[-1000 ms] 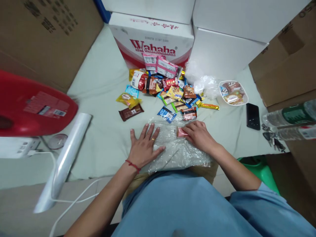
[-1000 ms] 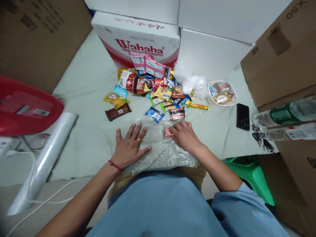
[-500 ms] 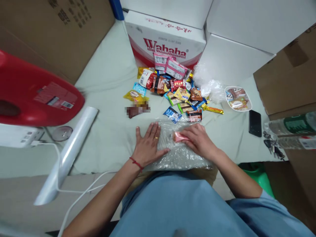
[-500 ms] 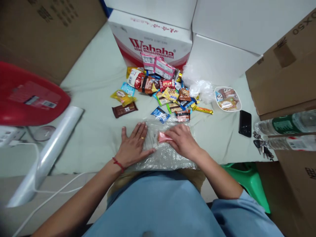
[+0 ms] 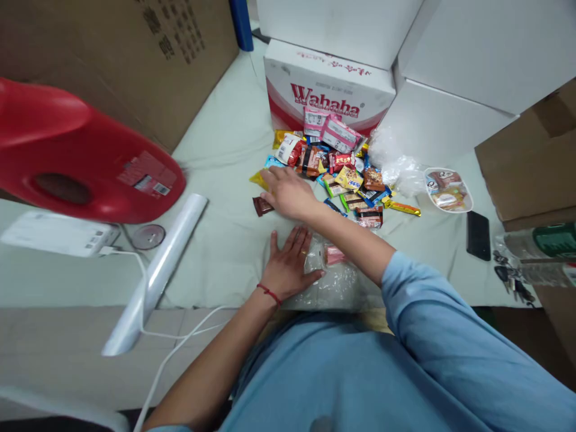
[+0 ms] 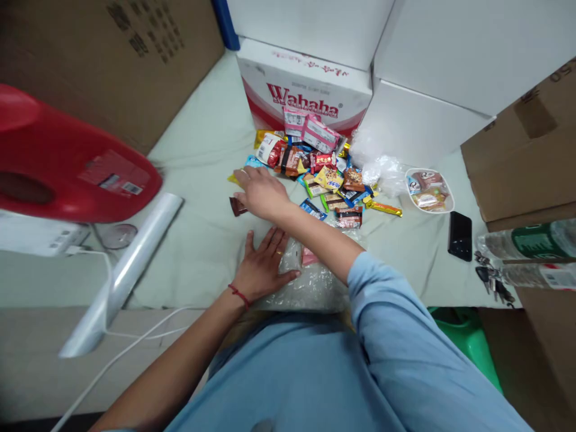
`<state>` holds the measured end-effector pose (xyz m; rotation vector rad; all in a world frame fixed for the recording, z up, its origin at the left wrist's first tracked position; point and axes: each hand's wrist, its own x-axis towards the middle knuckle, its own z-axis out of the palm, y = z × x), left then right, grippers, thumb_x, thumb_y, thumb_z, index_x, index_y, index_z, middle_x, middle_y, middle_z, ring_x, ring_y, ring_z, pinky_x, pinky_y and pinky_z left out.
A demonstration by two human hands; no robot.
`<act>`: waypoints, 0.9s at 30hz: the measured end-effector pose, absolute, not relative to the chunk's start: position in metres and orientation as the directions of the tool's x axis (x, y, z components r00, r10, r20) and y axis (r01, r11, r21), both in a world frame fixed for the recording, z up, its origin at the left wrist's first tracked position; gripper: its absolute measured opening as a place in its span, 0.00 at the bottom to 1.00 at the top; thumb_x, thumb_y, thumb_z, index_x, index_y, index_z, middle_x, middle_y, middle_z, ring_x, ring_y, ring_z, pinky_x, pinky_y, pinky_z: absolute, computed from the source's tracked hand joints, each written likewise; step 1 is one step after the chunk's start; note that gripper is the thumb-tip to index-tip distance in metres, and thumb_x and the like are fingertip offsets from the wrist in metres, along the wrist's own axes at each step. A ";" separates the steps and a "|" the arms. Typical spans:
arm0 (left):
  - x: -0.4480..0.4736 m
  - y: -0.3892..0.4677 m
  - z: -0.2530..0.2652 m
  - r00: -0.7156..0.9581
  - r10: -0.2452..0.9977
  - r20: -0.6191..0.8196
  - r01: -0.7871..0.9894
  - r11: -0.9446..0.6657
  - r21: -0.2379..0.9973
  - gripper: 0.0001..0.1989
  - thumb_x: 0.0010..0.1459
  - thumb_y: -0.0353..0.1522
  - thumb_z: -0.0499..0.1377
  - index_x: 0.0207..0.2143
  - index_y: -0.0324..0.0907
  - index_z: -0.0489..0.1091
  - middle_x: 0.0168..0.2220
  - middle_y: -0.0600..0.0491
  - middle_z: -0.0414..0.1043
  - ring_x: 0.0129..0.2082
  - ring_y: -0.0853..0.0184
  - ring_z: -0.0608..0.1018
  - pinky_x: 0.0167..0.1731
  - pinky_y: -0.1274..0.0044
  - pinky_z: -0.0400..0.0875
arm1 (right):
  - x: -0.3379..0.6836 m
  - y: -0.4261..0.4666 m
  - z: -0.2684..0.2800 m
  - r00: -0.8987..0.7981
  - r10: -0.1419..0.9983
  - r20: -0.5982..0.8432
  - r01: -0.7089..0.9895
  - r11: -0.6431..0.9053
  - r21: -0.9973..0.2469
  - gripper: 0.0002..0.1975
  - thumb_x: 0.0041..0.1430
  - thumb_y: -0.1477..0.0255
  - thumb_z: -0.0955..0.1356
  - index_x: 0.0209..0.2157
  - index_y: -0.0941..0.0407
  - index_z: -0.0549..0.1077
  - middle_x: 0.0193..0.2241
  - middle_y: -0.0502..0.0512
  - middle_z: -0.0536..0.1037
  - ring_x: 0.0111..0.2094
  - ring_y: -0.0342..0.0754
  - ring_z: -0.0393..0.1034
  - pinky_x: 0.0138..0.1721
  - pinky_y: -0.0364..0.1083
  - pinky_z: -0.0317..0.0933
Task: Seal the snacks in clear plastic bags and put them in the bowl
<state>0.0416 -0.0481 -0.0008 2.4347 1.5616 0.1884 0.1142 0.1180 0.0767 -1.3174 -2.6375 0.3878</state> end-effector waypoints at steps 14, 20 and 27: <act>0.042 -0.048 0.001 0.434 0.901 0.001 0.871 -0.420 0.254 0.46 0.67 0.56 0.51 0.76 0.39 0.49 0.78 0.40 0.45 0.78 0.47 0.51 0.72 0.42 0.26 | 0.219 0.130 0.056 -0.435 0.888 0.151 0.855 0.460 -0.239 0.31 0.71 0.73 0.63 0.73 0.57 0.60 0.75 0.66 0.56 0.74 0.59 0.50 0.72 0.62 0.48; 0.041 -0.048 -0.001 0.439 0.898 0.020 0.868 -0.429 0.249 0.44 0.68 0.55 0.51 0.76 0.39 0.50 0.78 0.40 0.43 0.78 0.49 0.50 0.72 0.43 0.23 | 0.321 0.120 0.048 -0.623 0.782 0.007 0.764 0.610 -0.212 0.23 0.69 0.73 0.65 0.63 0.61 0.74 0.69 0.71 0.66 0.71 0.62 0.57 0.71 0.63 0.52; 0.041 -0.047 -0.001 0.435 0.900 -0.013 0.878 -0.421 0.228 0.45 0.67 0.55 0.52 0.77 0.38 0.48 0.78 0.40 0.44 0.78 0.47 0.50 0.72 0.41 0.27 | 0.348 0.120 0.052 -0.600 0.786 0.148 0.694 0.604 -0.393 0.18 0.72 0.67 0.63 0.51 0.57 0.81 0.54 0.64 0.81 0.57 0.59 0.74 0.61 0.57 0.67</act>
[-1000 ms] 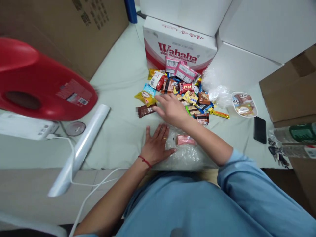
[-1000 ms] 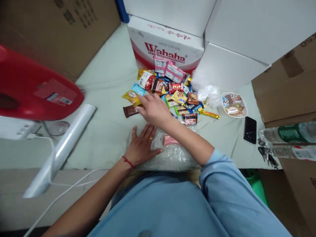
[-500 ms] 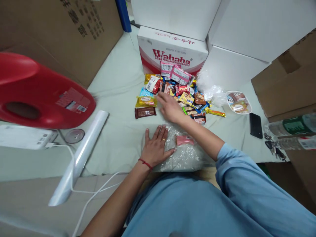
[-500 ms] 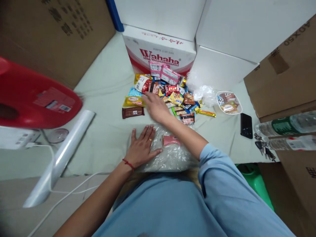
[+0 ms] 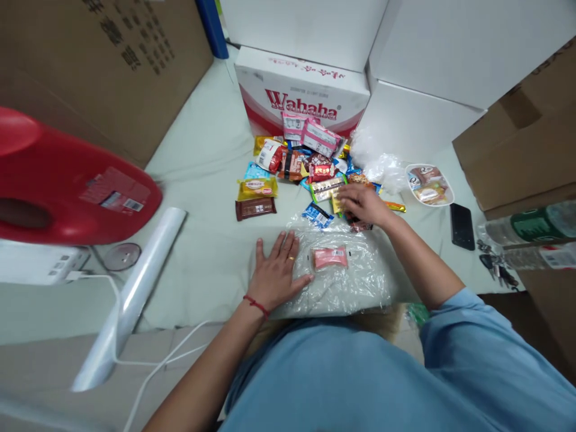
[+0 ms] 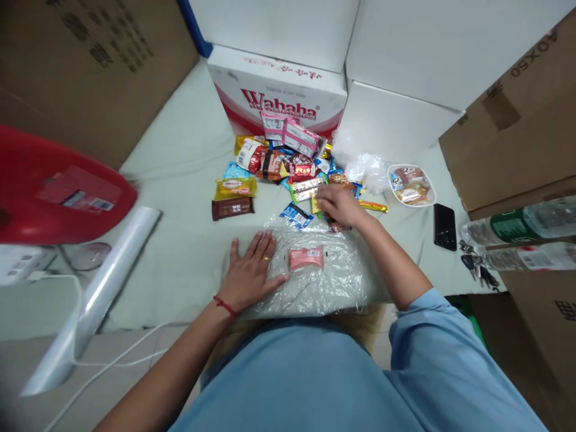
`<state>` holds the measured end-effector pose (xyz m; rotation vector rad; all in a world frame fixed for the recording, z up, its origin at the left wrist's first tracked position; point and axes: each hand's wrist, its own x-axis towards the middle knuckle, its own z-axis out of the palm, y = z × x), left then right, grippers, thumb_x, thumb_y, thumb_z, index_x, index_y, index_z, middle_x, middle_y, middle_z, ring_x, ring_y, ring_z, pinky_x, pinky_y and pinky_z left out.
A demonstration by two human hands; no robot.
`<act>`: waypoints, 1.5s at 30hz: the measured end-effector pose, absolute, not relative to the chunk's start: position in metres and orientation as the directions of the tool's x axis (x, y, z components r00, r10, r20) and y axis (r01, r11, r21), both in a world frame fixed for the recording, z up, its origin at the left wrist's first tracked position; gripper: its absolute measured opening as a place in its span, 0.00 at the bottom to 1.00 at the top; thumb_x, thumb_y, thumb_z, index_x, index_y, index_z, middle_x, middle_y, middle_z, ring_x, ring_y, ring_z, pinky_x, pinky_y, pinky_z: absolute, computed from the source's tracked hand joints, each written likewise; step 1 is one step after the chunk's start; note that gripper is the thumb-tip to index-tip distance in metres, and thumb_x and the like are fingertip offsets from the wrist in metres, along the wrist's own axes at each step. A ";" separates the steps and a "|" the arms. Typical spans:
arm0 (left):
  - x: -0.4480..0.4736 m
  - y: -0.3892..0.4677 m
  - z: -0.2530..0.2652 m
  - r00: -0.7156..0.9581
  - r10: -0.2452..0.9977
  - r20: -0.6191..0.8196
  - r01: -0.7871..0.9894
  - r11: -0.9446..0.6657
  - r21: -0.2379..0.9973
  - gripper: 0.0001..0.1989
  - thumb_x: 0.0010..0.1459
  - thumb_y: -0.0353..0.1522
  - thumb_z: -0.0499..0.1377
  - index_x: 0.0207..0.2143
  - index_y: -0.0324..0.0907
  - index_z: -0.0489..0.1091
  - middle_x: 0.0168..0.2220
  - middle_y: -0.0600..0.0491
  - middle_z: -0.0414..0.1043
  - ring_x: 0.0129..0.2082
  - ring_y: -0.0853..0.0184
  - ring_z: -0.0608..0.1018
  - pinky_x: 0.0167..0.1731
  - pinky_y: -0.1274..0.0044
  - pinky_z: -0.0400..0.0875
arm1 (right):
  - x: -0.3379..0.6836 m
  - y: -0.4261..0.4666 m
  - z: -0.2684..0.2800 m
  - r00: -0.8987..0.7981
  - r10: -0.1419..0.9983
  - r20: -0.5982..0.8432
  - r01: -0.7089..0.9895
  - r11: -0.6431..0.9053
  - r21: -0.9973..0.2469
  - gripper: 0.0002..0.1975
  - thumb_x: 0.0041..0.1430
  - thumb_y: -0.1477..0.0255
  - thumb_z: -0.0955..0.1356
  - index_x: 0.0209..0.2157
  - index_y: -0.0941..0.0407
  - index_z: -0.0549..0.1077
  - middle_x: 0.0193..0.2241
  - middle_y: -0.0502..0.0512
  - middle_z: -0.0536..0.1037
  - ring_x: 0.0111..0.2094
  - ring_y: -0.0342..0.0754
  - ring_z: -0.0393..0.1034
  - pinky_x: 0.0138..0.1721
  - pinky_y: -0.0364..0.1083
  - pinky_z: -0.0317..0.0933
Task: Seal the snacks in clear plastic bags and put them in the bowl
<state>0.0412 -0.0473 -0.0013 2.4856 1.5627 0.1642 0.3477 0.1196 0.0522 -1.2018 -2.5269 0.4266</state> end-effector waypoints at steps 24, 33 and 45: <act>0.039 -0.048 -0.001 0.430 0.903 -0.004 0.885 -0.420 0.201 0.45 0.68 0.56 0.52 0.77 0.40 0.48 0.77 0.41 0.48 0.77 0.46 0.53 0.73 0.42 0.31 | 0.341 0.214 0.073 -0.301 0.936 0.182 0.952 0.305 0.005 0.18 0.73 0.69 0.63 0.57 0.56 0.78 0.70 0.61 0.65 0.75 0.69 0.43 0.71 0.77 0.31; 0.040 -0.048 -0.004 0.431 0.902 0.020 0.886 -0.427 0.183 0.45 0.67 0.55 0.53 0.77 0.42 0.47 0.77 0.41 0.49 0.77 0.46 0.53 0.72 0.42 0.33 | 0.441 0.248 0.081 -0.032 0.966 0.258 0.998 0.043 -0.038 0.25 0.77 0.64 0.57 0.56 0.61 0.79 0.68 0.68 0.65 0.65 0.64 0.58 0.65 0.60 0.55; 0.040 -0.048 -0.003 0.426 0.905 0.011 0.882 -0.418 0.220 0.44 0.68 0.55 0.51 0.77 0.41 0.49 0.77 0.41 0.48 0.77 0.49 0.53 0.73 0.44 0.26 | 0.452 0.237 0.063 0.179 0.947 0.266 0.984 -0.174 -0.044 0.23 0.72 0.68 0.58 0.59 0.57 0.76 0.63 0.71 0.71 0.66 0.68 0.57 0.65 0.70 0.52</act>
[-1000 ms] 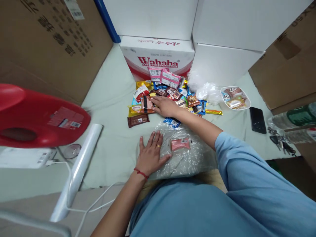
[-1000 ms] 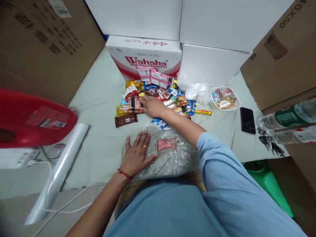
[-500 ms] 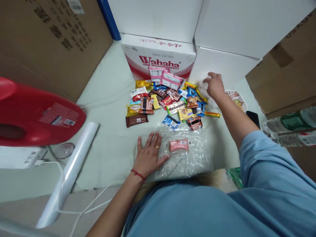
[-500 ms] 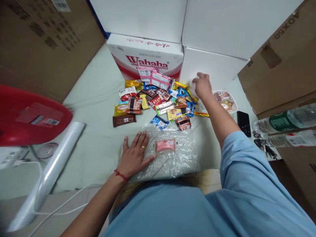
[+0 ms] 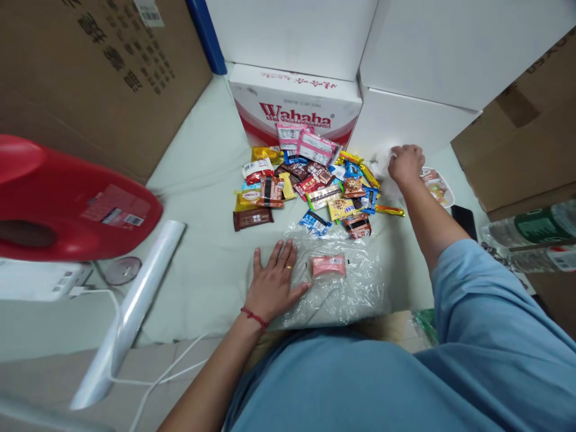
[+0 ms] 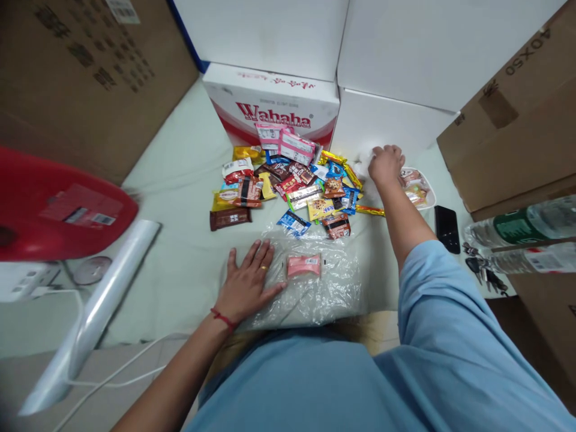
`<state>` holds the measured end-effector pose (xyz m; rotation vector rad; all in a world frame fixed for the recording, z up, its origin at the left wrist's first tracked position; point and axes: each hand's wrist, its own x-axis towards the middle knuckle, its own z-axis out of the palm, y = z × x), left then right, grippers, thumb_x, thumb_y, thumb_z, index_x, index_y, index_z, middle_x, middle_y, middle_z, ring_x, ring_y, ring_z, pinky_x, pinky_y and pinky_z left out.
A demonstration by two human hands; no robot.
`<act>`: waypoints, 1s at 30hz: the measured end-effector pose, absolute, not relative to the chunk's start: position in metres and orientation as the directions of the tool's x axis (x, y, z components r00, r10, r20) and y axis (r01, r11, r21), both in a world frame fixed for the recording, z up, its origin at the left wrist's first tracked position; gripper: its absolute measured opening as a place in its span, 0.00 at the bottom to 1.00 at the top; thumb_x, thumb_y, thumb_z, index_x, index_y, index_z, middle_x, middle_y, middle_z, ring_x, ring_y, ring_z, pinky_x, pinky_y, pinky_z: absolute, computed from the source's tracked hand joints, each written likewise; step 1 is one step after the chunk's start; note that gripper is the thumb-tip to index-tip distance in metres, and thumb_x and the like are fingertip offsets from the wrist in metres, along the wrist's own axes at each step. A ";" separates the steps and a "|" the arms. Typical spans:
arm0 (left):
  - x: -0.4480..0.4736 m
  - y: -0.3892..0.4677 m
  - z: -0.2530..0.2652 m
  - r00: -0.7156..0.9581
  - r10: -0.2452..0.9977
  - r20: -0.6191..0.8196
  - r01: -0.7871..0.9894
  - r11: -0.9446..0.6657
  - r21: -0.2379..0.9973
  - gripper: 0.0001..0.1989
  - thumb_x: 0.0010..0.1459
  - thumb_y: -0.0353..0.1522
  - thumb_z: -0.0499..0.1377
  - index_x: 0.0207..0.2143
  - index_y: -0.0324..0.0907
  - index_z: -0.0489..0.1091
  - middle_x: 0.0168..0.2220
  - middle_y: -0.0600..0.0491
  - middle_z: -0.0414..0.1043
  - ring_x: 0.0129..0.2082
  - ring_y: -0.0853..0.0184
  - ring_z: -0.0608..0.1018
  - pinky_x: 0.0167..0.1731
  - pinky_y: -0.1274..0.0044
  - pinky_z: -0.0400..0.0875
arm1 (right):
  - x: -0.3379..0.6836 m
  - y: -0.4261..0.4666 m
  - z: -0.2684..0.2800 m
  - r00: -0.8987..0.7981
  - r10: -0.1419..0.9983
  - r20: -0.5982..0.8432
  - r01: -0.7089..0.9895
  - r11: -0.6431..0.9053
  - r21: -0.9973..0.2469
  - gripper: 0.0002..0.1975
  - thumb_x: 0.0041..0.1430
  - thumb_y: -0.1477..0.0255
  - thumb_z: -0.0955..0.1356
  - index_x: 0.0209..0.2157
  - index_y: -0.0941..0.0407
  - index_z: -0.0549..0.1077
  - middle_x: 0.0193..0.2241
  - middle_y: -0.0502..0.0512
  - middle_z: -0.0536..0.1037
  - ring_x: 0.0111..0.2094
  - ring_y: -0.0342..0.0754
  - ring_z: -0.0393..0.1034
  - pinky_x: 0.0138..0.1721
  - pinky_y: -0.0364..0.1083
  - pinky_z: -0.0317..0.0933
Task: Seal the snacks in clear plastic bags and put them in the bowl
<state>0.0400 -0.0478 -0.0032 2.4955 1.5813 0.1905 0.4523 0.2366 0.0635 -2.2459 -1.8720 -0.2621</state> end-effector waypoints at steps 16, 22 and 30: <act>0.041 -0.049 0.001 0.430 0.903 -0.013 0.877 -0.414 0.246 0.43 0.68 0.55 0.51 0.76 0.39 0.51 0.78 0.42 0.46 0.78 0.48 0.51 0.73 0.41 0.28 | 0.231 0.238 0.066 -0.650 0.756 0.077 0.711 0.640 -0.291 0.30 0.77 0.56 0.58 0.70 0.58 0.66 0.70 0.63 0.68 0.69 0.59 0.61 0.72 0.58 0.52; 0.040 -0.049 0.003 0.428 0.904 -0.007 0.876 -0.413 0.251 0.43 0.68 0.54 0.52 0.75 0.40 0.53 0.77 0.42 0.48 0.78 0.48 0.52 0.73 0.42 0.29 | 0.200 0.167 0.029 -0.776 0.629 -0.045 0.609 0.730 -0.309 0.36 0.74 0.58 0.63 0.75 0.61 0.55 0.75 0.67 0.56 0.76 0.58 0.49 0.75 0.58 0.45; 0.040 -0.048 -0.001 0.427 0.904 0.012 0.872 -0.415 0.259 0.42 0.67 0.53 0.54 0.76 0.43 0.52 0.77 0.41 0.48 0.78 0.47 0.51 0.73 0.42 0.29 | 0.294 0.119 0.049 -0.383 0.922 -0.066 0.912 0.365 -0.188 0.32 0.74 0.58 0.63 0.69 0.65 0.65 0.72 0.76 0.60 0.73 0.71 0.53 0.72 0.67 0.50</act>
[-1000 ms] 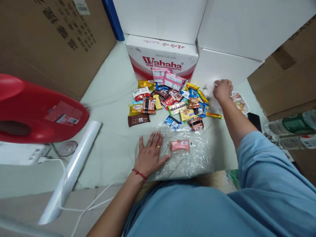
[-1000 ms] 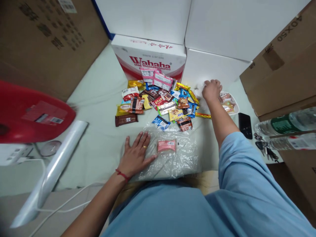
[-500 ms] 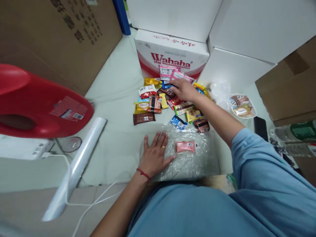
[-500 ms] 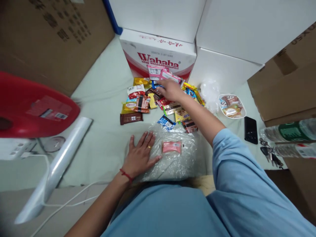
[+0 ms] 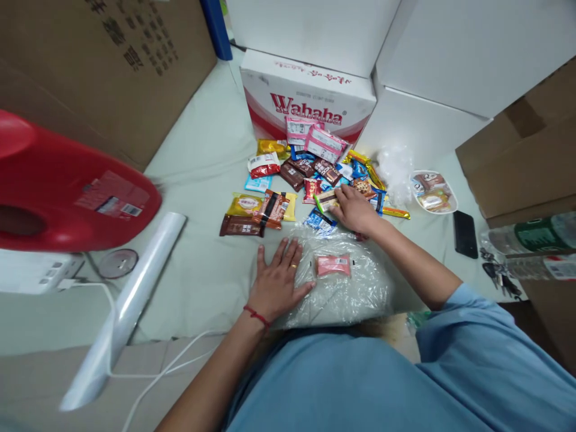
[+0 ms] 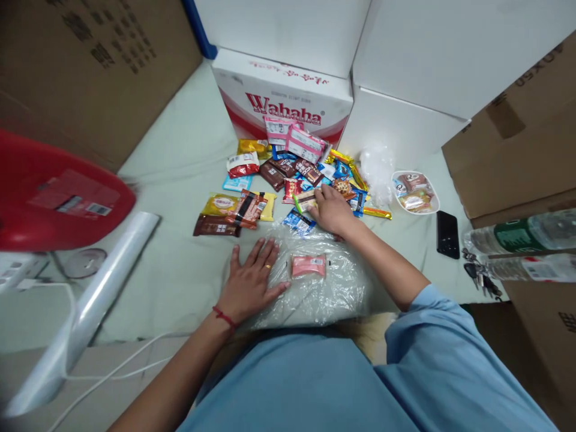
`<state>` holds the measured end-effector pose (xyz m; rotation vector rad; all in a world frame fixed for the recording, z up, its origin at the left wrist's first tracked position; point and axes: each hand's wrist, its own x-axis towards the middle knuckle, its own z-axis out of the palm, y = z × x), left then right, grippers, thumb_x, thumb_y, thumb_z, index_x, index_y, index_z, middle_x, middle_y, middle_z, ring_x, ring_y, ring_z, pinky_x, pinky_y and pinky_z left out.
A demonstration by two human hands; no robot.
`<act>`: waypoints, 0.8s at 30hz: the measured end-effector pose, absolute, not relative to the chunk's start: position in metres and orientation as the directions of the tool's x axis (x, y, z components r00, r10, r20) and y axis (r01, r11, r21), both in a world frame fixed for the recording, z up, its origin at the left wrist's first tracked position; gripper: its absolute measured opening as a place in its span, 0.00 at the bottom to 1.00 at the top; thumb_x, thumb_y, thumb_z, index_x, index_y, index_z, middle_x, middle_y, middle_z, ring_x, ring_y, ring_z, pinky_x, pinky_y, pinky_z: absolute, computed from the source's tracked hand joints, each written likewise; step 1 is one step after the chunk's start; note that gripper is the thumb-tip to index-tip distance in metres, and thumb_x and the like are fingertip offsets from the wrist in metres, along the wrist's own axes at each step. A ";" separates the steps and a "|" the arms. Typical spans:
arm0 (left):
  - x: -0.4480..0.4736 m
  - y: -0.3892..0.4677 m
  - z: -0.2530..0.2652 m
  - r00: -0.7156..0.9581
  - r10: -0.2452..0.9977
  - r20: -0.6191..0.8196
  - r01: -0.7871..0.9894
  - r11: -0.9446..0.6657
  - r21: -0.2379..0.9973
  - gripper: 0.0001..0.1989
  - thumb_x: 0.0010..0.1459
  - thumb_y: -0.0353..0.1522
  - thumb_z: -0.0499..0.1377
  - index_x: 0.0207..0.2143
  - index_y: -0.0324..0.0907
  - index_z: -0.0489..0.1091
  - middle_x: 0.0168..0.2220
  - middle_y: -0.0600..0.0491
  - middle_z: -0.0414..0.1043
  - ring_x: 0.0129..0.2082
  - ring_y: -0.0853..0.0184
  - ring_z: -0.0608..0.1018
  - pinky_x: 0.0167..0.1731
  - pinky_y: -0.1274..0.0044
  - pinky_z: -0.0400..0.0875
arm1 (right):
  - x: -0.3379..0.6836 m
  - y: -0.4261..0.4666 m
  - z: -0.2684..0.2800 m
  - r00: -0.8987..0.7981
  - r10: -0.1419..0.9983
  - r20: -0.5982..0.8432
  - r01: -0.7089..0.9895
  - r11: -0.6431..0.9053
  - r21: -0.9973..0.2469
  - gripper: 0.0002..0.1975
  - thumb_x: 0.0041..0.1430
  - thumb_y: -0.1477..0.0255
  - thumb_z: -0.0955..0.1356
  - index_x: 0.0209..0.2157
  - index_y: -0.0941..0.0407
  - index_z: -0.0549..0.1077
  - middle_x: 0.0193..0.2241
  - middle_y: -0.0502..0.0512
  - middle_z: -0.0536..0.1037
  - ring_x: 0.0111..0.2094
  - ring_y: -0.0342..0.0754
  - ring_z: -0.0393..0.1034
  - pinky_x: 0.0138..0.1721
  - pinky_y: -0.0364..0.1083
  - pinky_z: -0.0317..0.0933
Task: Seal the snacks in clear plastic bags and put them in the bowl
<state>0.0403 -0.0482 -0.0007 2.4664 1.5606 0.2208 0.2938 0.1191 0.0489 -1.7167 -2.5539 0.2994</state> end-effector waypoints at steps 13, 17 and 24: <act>0.042 -0.048 0.000 0.444 0.896 0.020 0.880 -0.441 0.180 0.42 0.68 0.52 0.52 0.77 0.42 0.47 0.77 0.40 0.47 0.77 0.47 0.54 0.72 0.42 0.29 | 0.290 0.094 0.054 -0.641 0.768 -0.007 0.726 0.602 -0.331 0.24 0.70 0.69 0.66 0.64 0.57 0.73 0.70 0.64 0.68 0.69 0.60 0.61 0.69 0.60 0.56; 0.042 -0.048 -0.003 0.435 0.900 0.020 0.882 -0.431 0.190 0.43 0.68 0.52 0.52 0.77 0.43 0.45 0.77 0.40 0.46 0.77 0.48 0.54 0.72 0.42 0.28 | 0.338 0.078 0.061 -0.434 0.895 0.105 0.831 0.443 -0.337 0.20 0.66 0.76 0.63 0.52 0.56 0.82 0.54 0.63 0.81 0.56 0.60 0.73 0.60 0.58 0.66; 0.044 -0.046 -0.002 0.421 0.907 -0.009 0.893 -0.413 0.182 0.41 0.68 0.52 0.52 0.77 0.45 0.49 0.78 0.39 0.44 0.77 0.46 0.55 0.71 0.39 0.30 | 0.385 0.068 0.058 -0.209 0.951 -0.227 0.946 0.137 -0.294 0.15 0.59 0.78 0.66 0.39 0.51 0.86 0.40 0.57 0.87 0.44 0.58 0.80 0.47 0.50 0.70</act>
